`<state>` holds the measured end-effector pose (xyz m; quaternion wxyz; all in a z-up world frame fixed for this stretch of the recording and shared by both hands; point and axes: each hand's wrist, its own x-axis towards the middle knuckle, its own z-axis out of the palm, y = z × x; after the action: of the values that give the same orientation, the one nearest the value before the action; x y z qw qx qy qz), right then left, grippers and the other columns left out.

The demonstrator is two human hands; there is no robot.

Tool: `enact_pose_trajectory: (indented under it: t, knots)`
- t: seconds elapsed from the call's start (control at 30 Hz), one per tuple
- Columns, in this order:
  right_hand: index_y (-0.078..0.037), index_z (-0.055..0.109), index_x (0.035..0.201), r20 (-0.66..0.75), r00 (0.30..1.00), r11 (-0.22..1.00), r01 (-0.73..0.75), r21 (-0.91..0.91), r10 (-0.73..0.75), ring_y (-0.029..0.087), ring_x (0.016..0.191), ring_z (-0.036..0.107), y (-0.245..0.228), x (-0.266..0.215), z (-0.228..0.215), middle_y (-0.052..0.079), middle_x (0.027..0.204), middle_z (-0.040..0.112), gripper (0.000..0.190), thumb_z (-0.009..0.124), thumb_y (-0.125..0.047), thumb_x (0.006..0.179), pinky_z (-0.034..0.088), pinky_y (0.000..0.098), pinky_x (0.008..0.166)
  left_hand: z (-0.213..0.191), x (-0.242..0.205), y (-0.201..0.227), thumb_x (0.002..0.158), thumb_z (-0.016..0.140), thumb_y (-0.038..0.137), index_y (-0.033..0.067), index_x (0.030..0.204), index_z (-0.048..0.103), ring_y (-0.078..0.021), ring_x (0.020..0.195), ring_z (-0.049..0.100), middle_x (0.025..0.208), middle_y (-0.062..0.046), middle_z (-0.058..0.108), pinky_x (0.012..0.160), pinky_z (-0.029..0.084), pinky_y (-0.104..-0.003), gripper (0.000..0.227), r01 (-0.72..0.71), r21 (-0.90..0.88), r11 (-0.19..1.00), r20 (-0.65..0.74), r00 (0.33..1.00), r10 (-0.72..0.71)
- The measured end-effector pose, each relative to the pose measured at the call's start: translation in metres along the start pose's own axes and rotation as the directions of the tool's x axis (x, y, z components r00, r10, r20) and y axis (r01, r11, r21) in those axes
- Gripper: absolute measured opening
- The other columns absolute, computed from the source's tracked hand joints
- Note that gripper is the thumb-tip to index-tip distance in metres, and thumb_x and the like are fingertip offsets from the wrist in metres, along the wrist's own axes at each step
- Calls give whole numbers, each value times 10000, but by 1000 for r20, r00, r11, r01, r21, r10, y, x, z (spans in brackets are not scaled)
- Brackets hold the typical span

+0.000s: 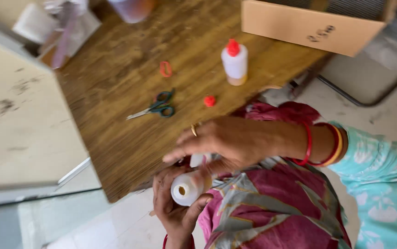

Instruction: The person uses scissors to clear the nozzle of a glue bottle, then picks up a circular mesh object and applies glue from the bottle onto its surface.

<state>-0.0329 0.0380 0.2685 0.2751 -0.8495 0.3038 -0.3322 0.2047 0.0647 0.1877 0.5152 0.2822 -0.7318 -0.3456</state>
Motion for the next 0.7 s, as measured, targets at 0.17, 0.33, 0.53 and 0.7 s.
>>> enact_pose_trajectory:
  t: [0.17, 0.33, 0.53, 0.7]
  knots:
    - [-55, 207, 1639, -258, 957, 991, -122, 49, 131, 338, 1361, 614, 6, -152, 66, 203, 1523, 537, 1080, 776, -529, 853, 528, 447, 1140, 86, -12, -31, 765, 894, 479, 3, 1287, 657, -295, 1152, 650, 1241, -154, 635, 1001, 551, -398, 745, 176, -270, 947, 346, 935, -75]
    - [-63, 37, 1653, -434, 682, 807, -530, 262, 589, 243, 1292, 642, 33, -250, 115, 126, 1446, 589, 1230, 884, -397, 826, 523, 417, 1084, 177, 0, -48, 883, 784, 484, 12, 1386, 625, -325, 1277, 642, 1346, -192, 658, 1078, 521, -401, 707, 132, -296, 946, 674, 731, 108]
    - [-114, 465, 1511, -739, 261, 721, -559, 409, 621, 170, 1088, 728, 66, -315, 134, 57, 1193, 755, 755, 821, -95, 846, 564, 353, 973, 257, 48, -75, 904, 703, 351, 57, 1284, 701, -381, 1146, 656, 1243, -189, 685, 977, 527, -470, 480, -427, 100, 899, 573, 763, 299]
    - [-106, 611, 1282, -819, 245, 753, -585, 303, 519, 188, 1075, 701, 97, -326, 124, 72, 1183, 708, 510, 832, -78, 823, 558, 341, 939, 265, 63, -84, 947, 710, 237, 61, 990, 756, -283, 913, 722, 969, -121, 749, 841, 568, -401, 186, -133, 145, 980, 622, 783, 15]
